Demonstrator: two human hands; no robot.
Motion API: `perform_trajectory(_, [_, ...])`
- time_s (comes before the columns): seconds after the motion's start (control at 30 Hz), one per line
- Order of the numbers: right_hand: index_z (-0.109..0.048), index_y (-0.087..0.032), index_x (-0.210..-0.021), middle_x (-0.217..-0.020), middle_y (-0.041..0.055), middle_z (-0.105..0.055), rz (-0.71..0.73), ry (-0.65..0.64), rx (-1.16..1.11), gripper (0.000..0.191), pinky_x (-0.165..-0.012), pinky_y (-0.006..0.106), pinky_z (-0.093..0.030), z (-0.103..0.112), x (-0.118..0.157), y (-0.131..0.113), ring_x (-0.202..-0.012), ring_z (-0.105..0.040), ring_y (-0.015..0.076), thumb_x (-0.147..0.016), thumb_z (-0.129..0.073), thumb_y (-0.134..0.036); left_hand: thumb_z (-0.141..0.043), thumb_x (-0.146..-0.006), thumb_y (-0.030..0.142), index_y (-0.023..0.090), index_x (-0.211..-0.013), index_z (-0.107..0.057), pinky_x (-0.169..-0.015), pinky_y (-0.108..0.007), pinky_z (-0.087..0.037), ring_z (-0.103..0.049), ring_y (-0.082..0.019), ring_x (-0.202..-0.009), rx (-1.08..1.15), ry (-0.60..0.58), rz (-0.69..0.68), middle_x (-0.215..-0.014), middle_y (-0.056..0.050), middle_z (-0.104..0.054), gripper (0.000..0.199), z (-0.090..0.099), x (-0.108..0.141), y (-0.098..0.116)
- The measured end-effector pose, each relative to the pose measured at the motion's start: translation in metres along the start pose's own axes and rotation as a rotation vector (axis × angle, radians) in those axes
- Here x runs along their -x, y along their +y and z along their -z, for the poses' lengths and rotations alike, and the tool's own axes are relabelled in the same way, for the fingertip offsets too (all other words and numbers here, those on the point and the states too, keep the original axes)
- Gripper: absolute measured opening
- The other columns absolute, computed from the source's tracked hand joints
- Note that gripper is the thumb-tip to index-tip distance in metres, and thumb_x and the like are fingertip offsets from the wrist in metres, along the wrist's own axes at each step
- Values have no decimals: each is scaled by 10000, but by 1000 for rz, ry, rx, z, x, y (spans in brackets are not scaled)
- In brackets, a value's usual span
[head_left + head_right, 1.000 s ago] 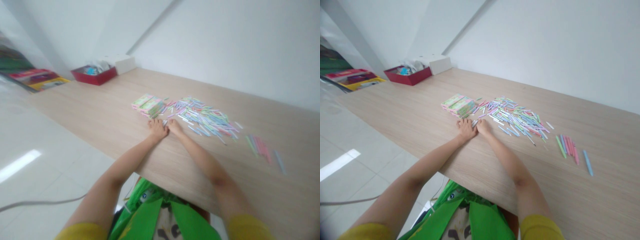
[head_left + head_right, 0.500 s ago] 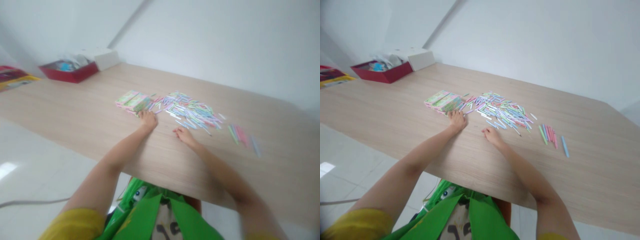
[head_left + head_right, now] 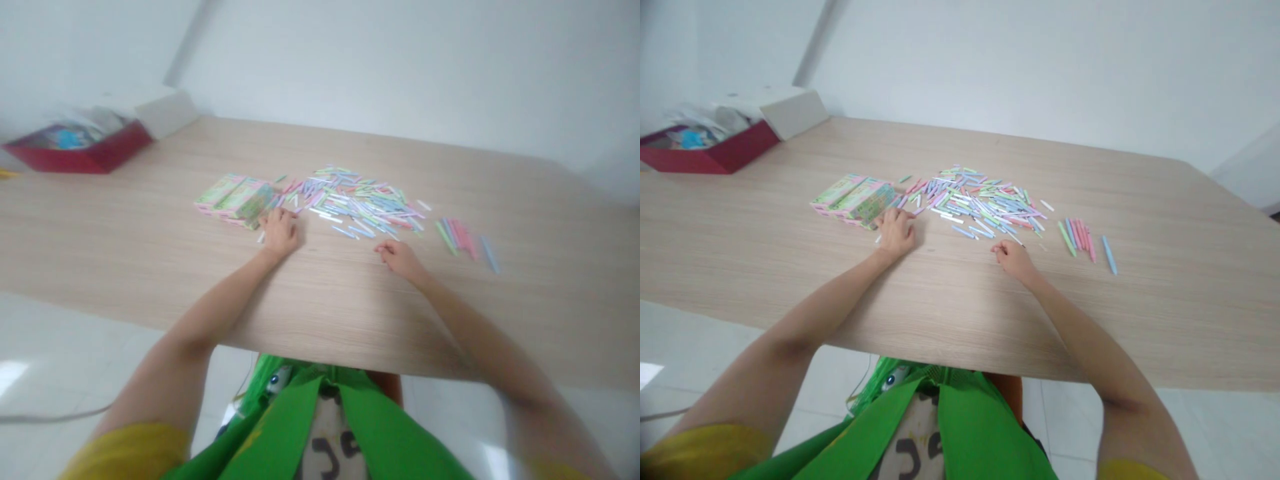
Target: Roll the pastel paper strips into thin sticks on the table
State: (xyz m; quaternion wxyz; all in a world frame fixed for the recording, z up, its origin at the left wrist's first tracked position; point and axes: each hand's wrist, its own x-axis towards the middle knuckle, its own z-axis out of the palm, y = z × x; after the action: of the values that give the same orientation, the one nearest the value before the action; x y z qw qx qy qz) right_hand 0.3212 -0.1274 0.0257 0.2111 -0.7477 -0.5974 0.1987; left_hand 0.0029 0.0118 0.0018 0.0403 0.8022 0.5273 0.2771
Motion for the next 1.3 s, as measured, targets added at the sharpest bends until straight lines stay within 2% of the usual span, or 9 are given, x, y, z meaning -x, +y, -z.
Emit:
perform_trajectory(0.13, [-717, -169, -1079, -1020, 126, -775, 151, 70, 271, 280, -753, 298, -446, -21, 2, -3, -909, -696, 235, -962, -470, -229, -605, -901, 421, 181, -1124, -617, -909, -338, -508, -643, -205, -958, 208, -355, -311, -1044, -80, -693, 328, 0, 19, 8])
perform_trajectory(0.27, [-677, -179, -1190, -1082, 123, -776, 189, 32, 349, 299, -751, 307, -423, -32, 2, -4, -977, -703, 261, -977, -481, -252, -551, -958, 331, 182, -984, -645, -907, -323, -489, -647, -212, -979, 42, -454, -417, -1015, -86, -688, 178, -4, 23, 16])
perform_trajectory(0.4, [-703, -189, -1132, -1070, 104, -778, 231, 7, 328, 265, -757, 294, -414, -31, -8, -6, -964, -698, 244, -981, -501, -270, -437, -1001, 211, 135, -1134, -626, -956, -335, -477, -650, -227, -1039, -207, -454, -306, -1145, -136, -665, 244, -11, 8, 21])
perform_trajectory(0.57, [-720, -201, -1124, -1081, 97, -775, 252, 21, 314, 271, -773, 288, -408, -31, -22, -9, -956, -687, 239, -982, -504, -281, -306, -991, 109, 21, -1193, -590, -959, -450, -460, -635, -325, -1103, -289, -416, -259, -1163, -258, -634, 360, -19, -7, 27])
perform_trajectory(0.7, [-707, -205, -1174, -1020, 92, -781, 266, 174, 270, 317, -768, 288, -402, -33, -32, -6, -932, -689, 241, -992, -477, -323, -269, -970, 73, -1, -1170, -598, -970, -501, -427, -601, -371, -1171, -306, -387, -255, -1188, -296, -622, 392, -28, -19, 39])
perform_trajectory(0.83, [-701, -182, -1195, -914, 96, -777, 190, 391, 229, 377, -744, 282, -394, -32, -39, 4, -853, -684, 230, -1002, -430, -360, -291, -988, 98, 29, -1220, -590, -1000, -449, -424, -605, -324, -1198, -284, -372, -263, -1242, -261, -640, 384, -40, -47, 47])
perform_trajectory(0.97, [-709, -166, -1160, -862, 93, -763, 128, 492, 222, 379, -712, 279, -381, -31, -39, 14, -796, -672, 221, -989, -428, -356, -421, -986, 173, 113, -1226, -601, -1028, -375, -430, -623, -258, -1208, -251, -348, -284, -1262, -174, -676, 306, -53, -77, 42])
perform_trajectory(1.17, [-708, -175, -1153, -896, 92, -766, 142, 453, 243, 379, -747, 272, -387, -30, -32, 12, -848, -671, 214, -997, -416, -359, -419, -977, 190, 148, -1164, -620, -1092, -462, -388, -628, -288, -1205, -218, -270, -280, -1202, -164, -696, 278, -57, -90, 34])
perform_trajectory(1.3, [-705, -198, -1147, -927, 76, -766, 118, 433, 199, 360, -760, 271, -387, -31, -33, 11, -873, -669, 211, -996, -424, -364, -367, -990, 208, 169, -1197, -627, -1027, -417, -430, -584, -292, -1238, -190, -219, -306, -1321, -162, -610, 334, -52, -83, 31])
